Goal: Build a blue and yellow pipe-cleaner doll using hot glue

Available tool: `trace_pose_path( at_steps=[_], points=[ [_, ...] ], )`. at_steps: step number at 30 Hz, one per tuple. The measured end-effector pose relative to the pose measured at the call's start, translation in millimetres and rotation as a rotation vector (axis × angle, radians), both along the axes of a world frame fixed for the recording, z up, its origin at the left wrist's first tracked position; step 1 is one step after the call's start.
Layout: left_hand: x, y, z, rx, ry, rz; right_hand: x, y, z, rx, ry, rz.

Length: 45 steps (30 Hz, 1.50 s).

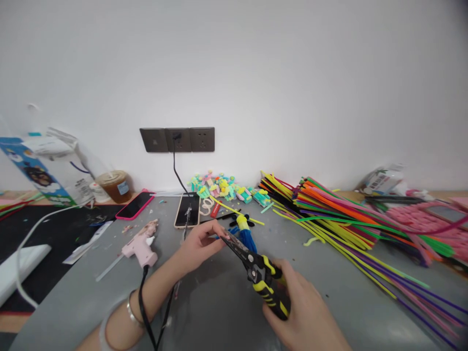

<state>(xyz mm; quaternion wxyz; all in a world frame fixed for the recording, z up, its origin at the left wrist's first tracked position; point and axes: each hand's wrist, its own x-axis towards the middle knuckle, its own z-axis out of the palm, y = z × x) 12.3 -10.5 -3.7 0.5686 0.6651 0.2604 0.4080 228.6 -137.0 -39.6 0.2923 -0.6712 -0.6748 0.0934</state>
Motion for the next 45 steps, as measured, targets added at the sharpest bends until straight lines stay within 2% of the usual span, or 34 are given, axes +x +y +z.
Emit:
trace_pose_path(
  at_steps=[16,25,32,39,45],
  points=[
    [1,-3,1.7,-0.005,0.02,-0.048,-9,-10,4.7,-0.075,0.199,0.072],
    [0,-4,-1.2,0.007,-0.017,-0.088,-12,-13,8.6,-0.067,0.206,0.09],
    [-1,-5,1.6,0.009,0.1,-0.061,0,-15,-2.5,-0.115,0.162,0.152],
    [0,-6,5.2,0.003,0.258,-0.014,18,-22,-18.2,-0.185,0.15,0.152],
    [2,-5,4.0,-0.103,0.252,-0.052,24,-22,-20.6,-0.203,0.094,0.107]
  ],
)
